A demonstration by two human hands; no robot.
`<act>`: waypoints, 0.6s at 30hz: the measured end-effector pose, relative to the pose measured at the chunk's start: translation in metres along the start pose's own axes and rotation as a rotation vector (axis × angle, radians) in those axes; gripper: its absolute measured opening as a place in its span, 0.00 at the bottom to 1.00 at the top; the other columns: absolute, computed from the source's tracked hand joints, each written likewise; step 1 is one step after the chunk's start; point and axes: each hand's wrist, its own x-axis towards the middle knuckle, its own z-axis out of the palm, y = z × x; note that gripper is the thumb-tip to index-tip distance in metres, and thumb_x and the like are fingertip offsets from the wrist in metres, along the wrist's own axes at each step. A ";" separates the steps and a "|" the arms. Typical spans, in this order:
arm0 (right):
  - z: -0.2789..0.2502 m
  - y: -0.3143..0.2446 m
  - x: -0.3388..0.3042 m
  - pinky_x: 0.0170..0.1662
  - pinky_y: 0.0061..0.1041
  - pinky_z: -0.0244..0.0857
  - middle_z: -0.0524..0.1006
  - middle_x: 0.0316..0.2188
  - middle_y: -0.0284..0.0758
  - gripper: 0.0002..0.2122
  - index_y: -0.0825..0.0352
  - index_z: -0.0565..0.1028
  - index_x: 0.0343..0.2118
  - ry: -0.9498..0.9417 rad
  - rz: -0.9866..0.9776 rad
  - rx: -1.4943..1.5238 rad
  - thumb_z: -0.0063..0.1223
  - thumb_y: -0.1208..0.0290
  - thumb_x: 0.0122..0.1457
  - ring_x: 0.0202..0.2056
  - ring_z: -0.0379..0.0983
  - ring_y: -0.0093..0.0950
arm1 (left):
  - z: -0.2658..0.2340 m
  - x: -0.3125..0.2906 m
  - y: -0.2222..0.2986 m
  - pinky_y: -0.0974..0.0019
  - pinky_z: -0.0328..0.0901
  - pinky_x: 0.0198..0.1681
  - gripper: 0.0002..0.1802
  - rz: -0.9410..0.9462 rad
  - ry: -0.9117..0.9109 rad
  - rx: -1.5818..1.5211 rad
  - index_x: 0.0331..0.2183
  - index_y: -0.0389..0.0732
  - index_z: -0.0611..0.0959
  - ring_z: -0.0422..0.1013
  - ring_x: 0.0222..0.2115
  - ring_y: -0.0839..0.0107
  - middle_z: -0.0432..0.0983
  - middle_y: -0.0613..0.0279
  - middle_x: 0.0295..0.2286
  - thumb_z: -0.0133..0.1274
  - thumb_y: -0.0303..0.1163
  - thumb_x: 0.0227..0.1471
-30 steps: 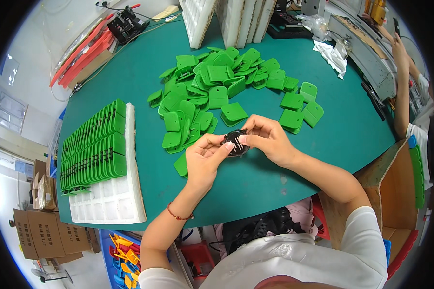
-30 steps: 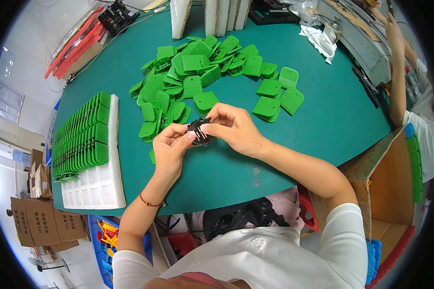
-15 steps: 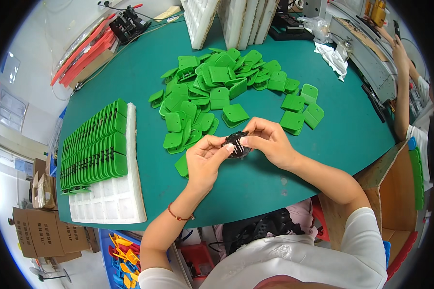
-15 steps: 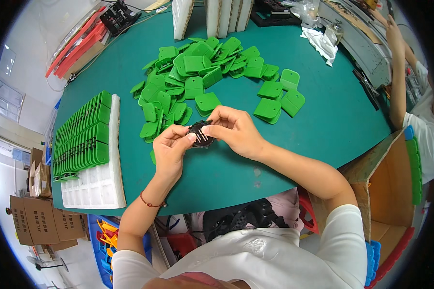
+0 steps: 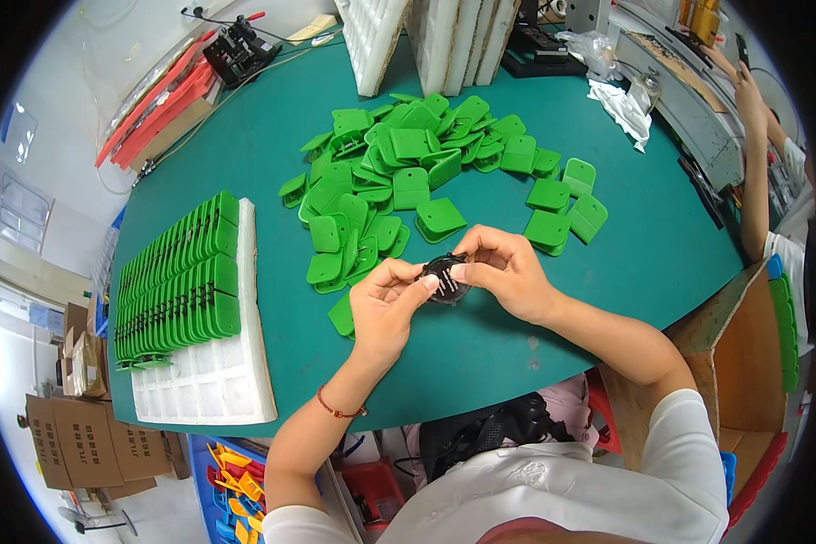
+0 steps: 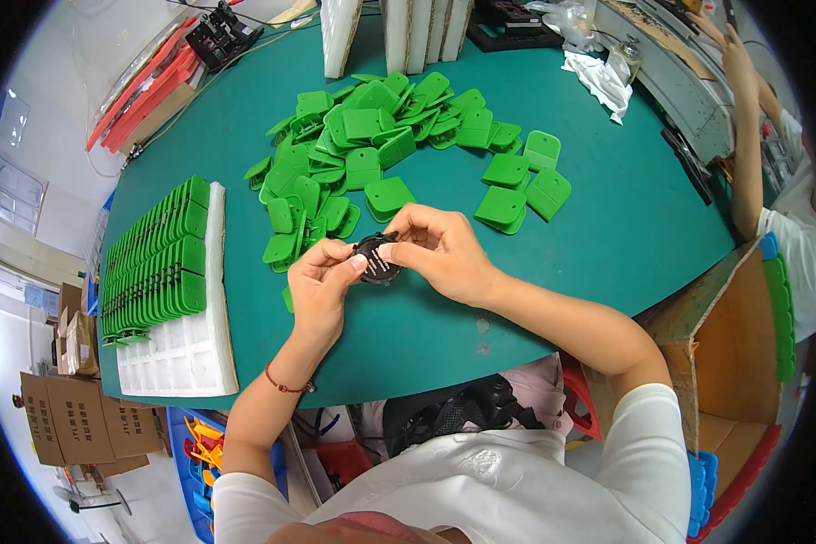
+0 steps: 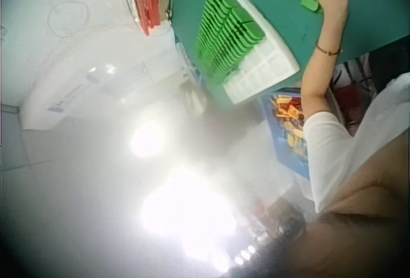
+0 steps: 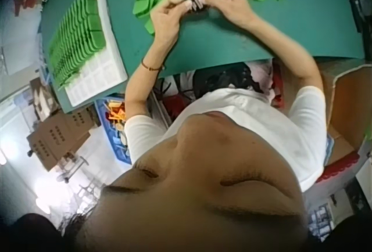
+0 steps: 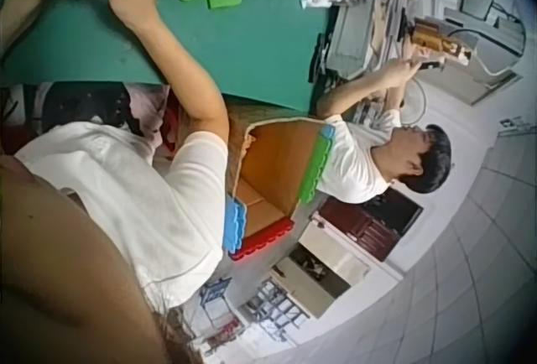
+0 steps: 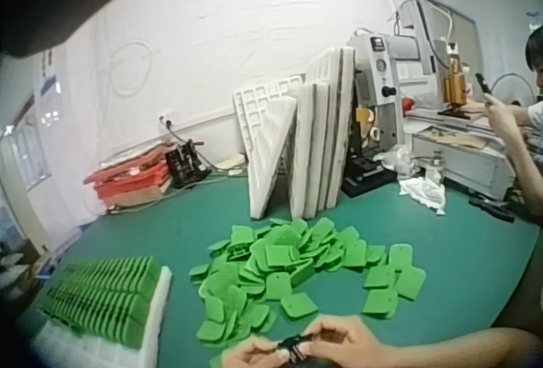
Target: Assembling small electronic components into green plastic housings at a factory workstation.
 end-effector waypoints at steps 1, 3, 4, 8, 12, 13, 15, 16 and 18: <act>0.000 0.000 0.000 0.27 0.15 0.59 0.70 0.22 0.29 0.04 0.71 0.69 0.27 0.004 -0.009 0.003 0.51 0.77 0.49 0.25 0.65 0.14 | 0.000 0.000 0.000 0.76 0.66 0.32 0.04 0.003 0.003 -0.004 0.28 0.30 0.73 0.70 0.27 0.78 0.73 0.57 0.27 0.49 0.17 0.44; 0.001 0.001 -0.001 0.26 0.15 0.59 0.70 0.22 0.29 0.04 0.71 0.69 0.26 0.011 -0.029 -0.030 0.51 0.77 0.49 0.24 0.65 0.14 | 0.001 -0.001 0.001 0.76 0.66 0.32 0.04 0.012 -0.008 -0.007 0.28 0.30 0.73 0.70 0.27 0.78 0.73 0.57 0.27 0.49 0.17 0.44; 0.000 0.002 -0.001 0.26 0.15 0.59 0.70 0.22 0.29 0.04 0.71 0.69 0.26 0.017 -0.048 -0.064 0.52 0.77 0.49 0.24 0.65 0.14 | 0.001 -0.001 0.001 0.77 0.66 0.32 0.04 0.022 -0.018 -0.011 0.28 0.30 0.73 0.70 0.27 0.78 0.73 0.57 0.27 0.49 0.17 0.44; 0.001 0.002 -0.002 0.26 0.15 0.59 0.70 0.21 0.29 0.04 0.71 0.70 0.26 0.031 -0.088 -0.097 0.52 0.77 0.48 0.24 0.65 0.14 | 0.001 0.000 0.001 0.76 0.66 0.32 0.04 0.029 -0.033 -0.010 0.27 0.31 0.73 0.70 0.27 0.78 0.73 0.57 0.27 0.49 0.16 0.44; 0.001 -0.001 -0.002 0.26 0.15 0.60 0.71 0.21 0.29 0.04 0.72 0.70 0.26 0.024 -0.080 -0.112 0.52 0.77 0.48 0.24 0.65 0.14 | 0.001 0.000 0.001 0.76 0.66 0.32 0.04 0.027 -0.033 -0.005 0.27 0.31 0.72 0.69 0.27 0.78 0.73 0.57 0.28 0.49 0.17 0.44; 0.000 -0.002 -0.002 0.27 0.15 0.60 0.71 0.22 0.29 0.04 0.72 0.70 0.26 0.014 -0.062 -0.119 0.51 0.77 0.48 0.24 0.65 0.14 | 0.001 -0.001 0.001 0.76 0.66 0.32 0.03 0.023 -0.031 0.004 0.27 0.31 0.72 0.69 0.27 0.78 0.73 0.57 0.28 0.49 0.17 0.44; 0.000 -0.002 -0.002 0.27 0.15 0.61 0.71 0.22 0.30 0.04 0.72 0.70 0.26 0.008 -0.046 -0.097 0.51 0.77 0.49 0.24 0.66 0.14 | 0.000 -0.001 0.001 0.76 0.66 0.32 0.03 0.024 -0.036 0.009 0.27 0.31 0.72 0.69 0.27 0.79 0.73 0.57 0.28 0.49 0.17 0.44; 0.000 -0.003 -0.002 0.27 0.15 0.61 0.71 0.22 0.30 0.04 0.72 0.70 0.26 0.001 -0.028 -0.075 0.51 0.77 0.49 0.24 0.66 0.15 | 0.000 -0.001 0.001 0.76 0.66 0.32 0.03 0.023 -0.039 0.013 0.27 0.31 0.72 0.69 0.27 0.79 0.72 0.58 0.27 0.49 0.17 0.44; -0.001 -0.003 -0.001 0.27 0.15 0.62 0.72 0.22 0.30 0.04 0.72 0.70 0.26 -0.005 -0.017 -0.064 0.50 0.77 0.49 0.24 0.67 0.15 | 0.001 -0.001 0.001 0.76 0.65 0.32 0.03 0.022 -0.039 0.014 0.27 0.31 0.72 0.69 0.27 0.79 0.72 0.58 0.27 0.49 0.17 0.44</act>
